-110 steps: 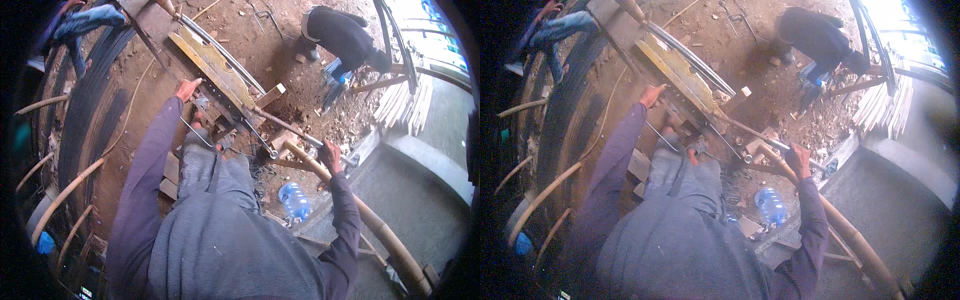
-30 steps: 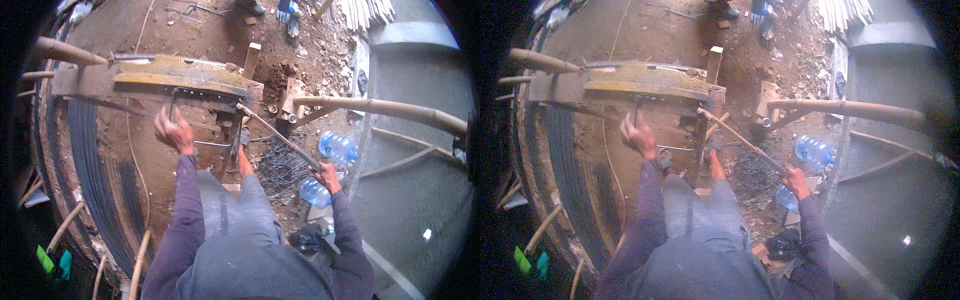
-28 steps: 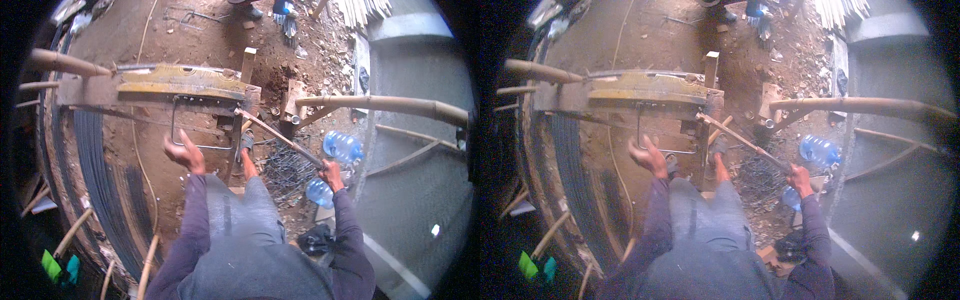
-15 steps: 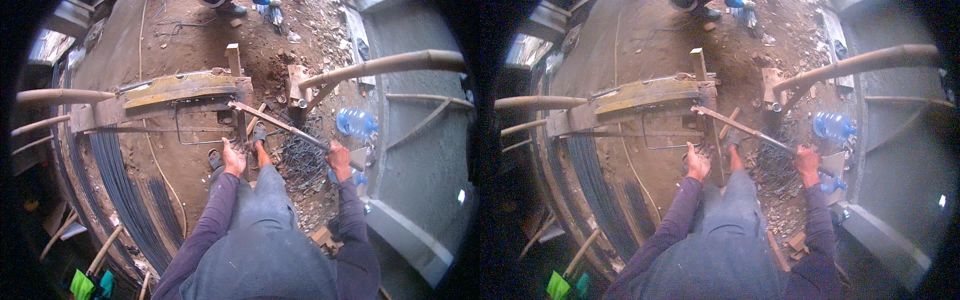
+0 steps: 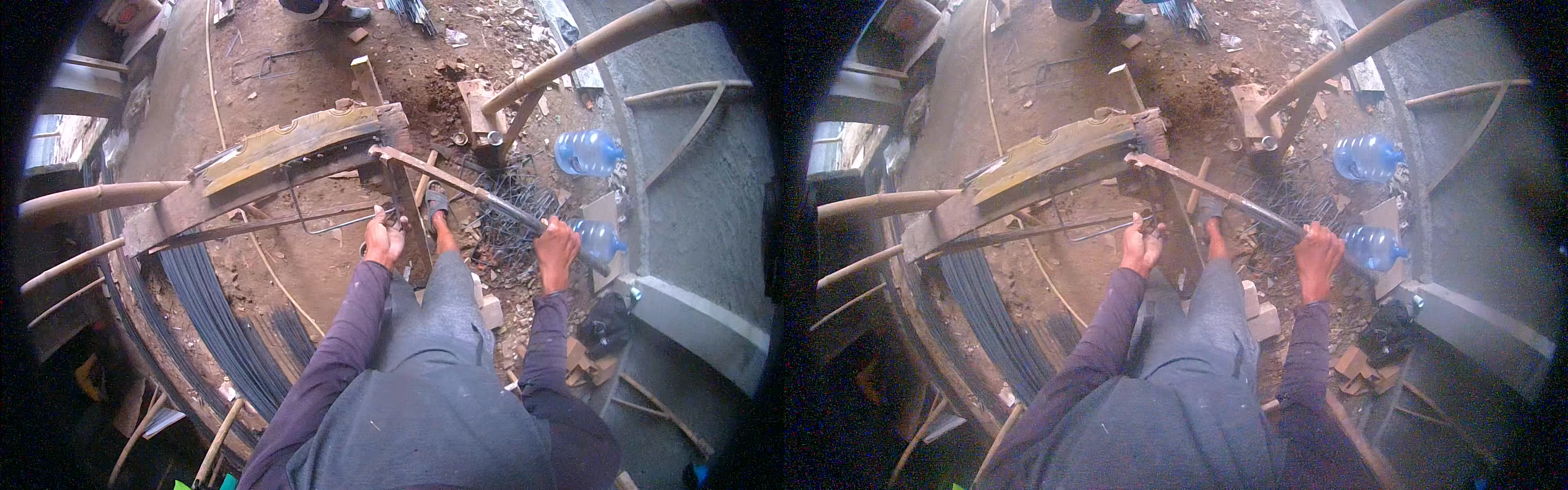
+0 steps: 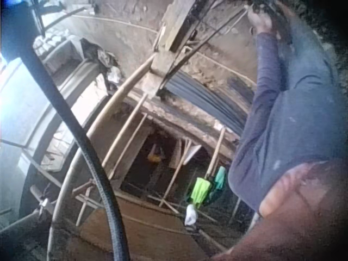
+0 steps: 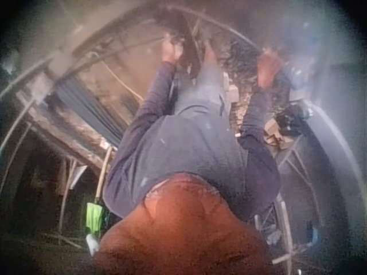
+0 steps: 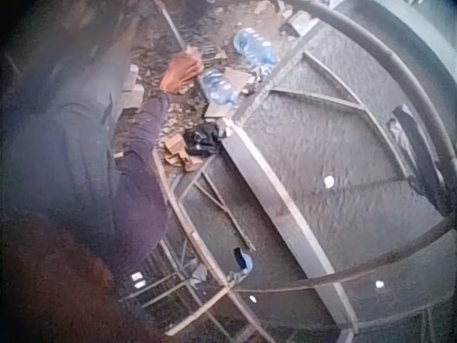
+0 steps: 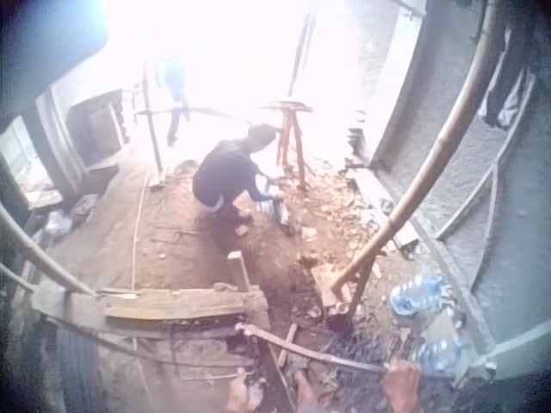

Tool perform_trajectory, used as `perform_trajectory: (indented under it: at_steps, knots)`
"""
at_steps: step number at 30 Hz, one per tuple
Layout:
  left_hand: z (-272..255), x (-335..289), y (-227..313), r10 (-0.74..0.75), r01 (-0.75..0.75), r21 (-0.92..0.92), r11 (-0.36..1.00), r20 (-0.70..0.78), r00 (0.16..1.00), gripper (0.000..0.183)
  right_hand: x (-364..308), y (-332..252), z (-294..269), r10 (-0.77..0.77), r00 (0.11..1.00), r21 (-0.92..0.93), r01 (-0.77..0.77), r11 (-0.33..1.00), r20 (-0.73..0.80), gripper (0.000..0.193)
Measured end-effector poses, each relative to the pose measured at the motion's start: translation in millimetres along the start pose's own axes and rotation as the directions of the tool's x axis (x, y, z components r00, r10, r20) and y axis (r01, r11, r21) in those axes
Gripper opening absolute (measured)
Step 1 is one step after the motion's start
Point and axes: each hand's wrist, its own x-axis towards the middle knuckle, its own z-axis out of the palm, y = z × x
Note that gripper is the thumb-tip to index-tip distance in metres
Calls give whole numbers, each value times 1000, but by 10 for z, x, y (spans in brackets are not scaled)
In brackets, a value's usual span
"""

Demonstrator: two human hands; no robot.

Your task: The person repeatedly places a metal rod into a bending jig and uses a hammer to bend it into a rectangular shape. The person removes the bent rod and repeats the process with new rods.

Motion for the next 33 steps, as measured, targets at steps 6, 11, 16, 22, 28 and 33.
perform_trajectory:
  at_steps: [6,11,16,22,28,33]
  knots:
    - [-111,43,128,-76,74,53,996,49,996,36,-353,-248,-180,134,988,-88,-127,988,80,12]
    - [-146,32,198,-149,137,120,983,101,984,39,-183,-169,-262,45,997,-15,-44,999,60,10]
    - [-155,-17,259,-144,127,162,979,98,985,45,162,125,-192,-192,981,-8,193,981,24,25]
    - [-583,-83,992,272,-262,86,961,-142,952,29,233,307,-285,-312,948,108,317,942,-57,20]
    - [-359,-717,1573,294,-287,200,937,-7,956,22,134,134,-254,-241,964,618,256,744,-109,24]
    - [492,-1186,1968,352,-367,78,927,158,923,18,41,-133,-220,-122,992,604,83,793,24,27]
